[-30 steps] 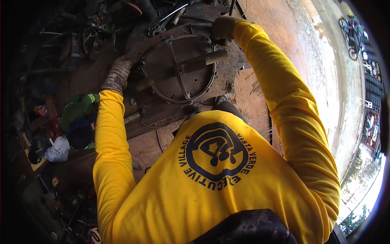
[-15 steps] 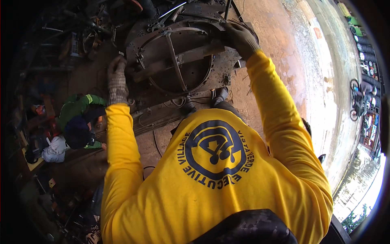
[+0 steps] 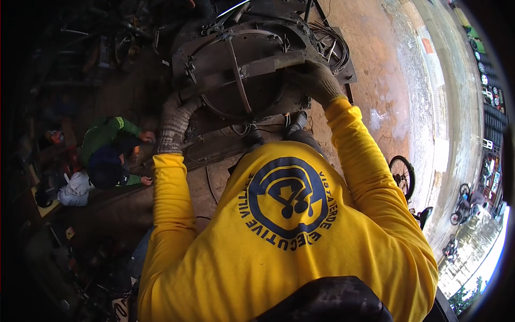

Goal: The person positions and secures curved metal components on a circular jig, using pliers to tighten a bolt on a metal clamp.

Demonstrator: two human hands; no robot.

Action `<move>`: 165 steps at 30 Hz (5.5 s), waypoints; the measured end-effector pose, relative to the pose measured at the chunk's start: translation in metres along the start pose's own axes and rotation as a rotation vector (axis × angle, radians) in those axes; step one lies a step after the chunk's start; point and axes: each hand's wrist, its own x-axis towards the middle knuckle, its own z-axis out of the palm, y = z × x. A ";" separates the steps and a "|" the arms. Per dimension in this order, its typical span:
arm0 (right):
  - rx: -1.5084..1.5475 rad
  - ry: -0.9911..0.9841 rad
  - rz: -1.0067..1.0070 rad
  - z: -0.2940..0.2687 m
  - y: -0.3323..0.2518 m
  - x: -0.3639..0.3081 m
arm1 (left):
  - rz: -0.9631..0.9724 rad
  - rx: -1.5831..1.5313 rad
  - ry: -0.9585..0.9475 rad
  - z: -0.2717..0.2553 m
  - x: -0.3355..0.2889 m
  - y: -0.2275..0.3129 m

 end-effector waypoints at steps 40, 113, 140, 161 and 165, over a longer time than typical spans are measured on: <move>-0.305 -0.098 -0.099 0.013 -0.002 0.020 | 0.340 0.386 0.091 0.017 0.015 -0.021; 0.302 -0.149 0.899 -0.057 0.393 -0.148 | 0.721 0.728 0.214 0.251 -0.036 0.040; -0.741 -0.210 -0.042 -0.064 0.267 0.210 | 0.507 1.066 0.445 0.277 -0.032 0.043; 0.228 -0.227 -0.245 -0.127 0.254 0.190 | 0.752 0.903 0.558 0.265 -0.028 0.033; -0.281 0.054 -0.946 -0.148 0.252 0.102 | 0.801 0.848 0.550 0.262 -0.027 0.027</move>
